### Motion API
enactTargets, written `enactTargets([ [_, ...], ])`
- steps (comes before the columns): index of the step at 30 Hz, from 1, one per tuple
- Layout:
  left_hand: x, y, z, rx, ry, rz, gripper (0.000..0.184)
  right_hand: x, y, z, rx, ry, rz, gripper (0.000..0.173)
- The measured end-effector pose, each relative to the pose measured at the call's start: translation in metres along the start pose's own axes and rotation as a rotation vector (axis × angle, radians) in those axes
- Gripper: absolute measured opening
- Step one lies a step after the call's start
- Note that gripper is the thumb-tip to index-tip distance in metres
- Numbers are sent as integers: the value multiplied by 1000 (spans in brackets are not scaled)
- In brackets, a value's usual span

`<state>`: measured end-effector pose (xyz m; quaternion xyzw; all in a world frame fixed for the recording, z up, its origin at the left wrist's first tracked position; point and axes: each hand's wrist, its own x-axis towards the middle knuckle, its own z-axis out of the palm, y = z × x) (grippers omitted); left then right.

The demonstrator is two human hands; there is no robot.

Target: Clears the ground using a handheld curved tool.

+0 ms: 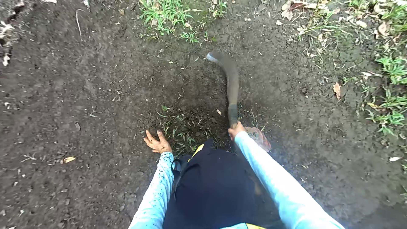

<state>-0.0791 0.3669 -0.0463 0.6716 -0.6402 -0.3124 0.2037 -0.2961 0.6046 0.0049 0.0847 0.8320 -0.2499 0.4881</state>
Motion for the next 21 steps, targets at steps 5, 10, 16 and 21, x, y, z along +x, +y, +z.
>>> enactTargets([
  [5, 38, -11, -5, 42, 47, 50, 67, -17, 76, -22, -420, -65, -1, 80],
  [10, 36, -13, 2, -23, 50, 41, 66, -21, 18, -32, 33, 33, -18, 65],
  [16, 39, -13, 0, 20, -22, -7, 63, -13, 43, 13, -481, -137, -46, 76],
  [21, 42, -28, 2, 15, -77, 50, 67, -40, 72, -18, -449, -142, -40, 72],
])
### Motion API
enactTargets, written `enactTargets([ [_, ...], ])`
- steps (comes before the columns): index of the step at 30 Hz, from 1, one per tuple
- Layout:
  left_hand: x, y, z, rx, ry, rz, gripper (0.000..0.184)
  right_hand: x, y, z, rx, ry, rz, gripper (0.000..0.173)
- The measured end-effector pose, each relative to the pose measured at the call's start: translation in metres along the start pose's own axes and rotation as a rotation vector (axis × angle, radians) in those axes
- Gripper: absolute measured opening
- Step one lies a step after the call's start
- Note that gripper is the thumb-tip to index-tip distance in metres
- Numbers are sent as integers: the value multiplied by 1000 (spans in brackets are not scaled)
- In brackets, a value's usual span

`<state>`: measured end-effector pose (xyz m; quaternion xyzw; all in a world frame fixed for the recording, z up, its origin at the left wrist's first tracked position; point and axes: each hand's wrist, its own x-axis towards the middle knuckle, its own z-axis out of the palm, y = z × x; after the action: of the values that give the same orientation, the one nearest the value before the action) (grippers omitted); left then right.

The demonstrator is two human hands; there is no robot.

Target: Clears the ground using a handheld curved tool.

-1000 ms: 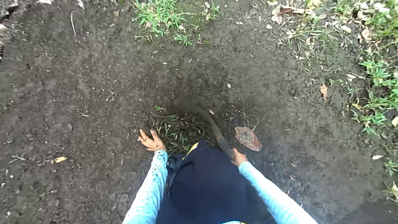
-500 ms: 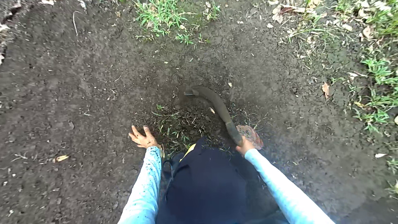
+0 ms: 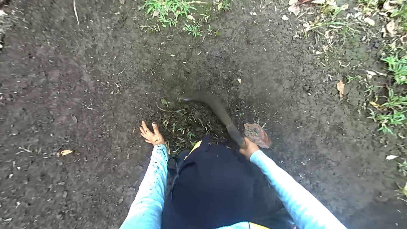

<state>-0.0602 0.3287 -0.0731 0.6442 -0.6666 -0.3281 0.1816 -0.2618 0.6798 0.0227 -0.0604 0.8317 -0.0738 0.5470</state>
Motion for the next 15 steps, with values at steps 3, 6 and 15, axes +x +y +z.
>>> enactTargets([
  [3, -1, 4, -1, 55, -11, 21, 69, 9, -21, -20, 323, 95, 13, 71],
  [6, 15, 6, 0, 122, -4, 95, 72, 18, -18, 6, 345, 123, 43, 74],
  [15, 25, 65, 18, 227, -399, 466, 66, -30, 64, -29, -83, 115, 60, 72],
])
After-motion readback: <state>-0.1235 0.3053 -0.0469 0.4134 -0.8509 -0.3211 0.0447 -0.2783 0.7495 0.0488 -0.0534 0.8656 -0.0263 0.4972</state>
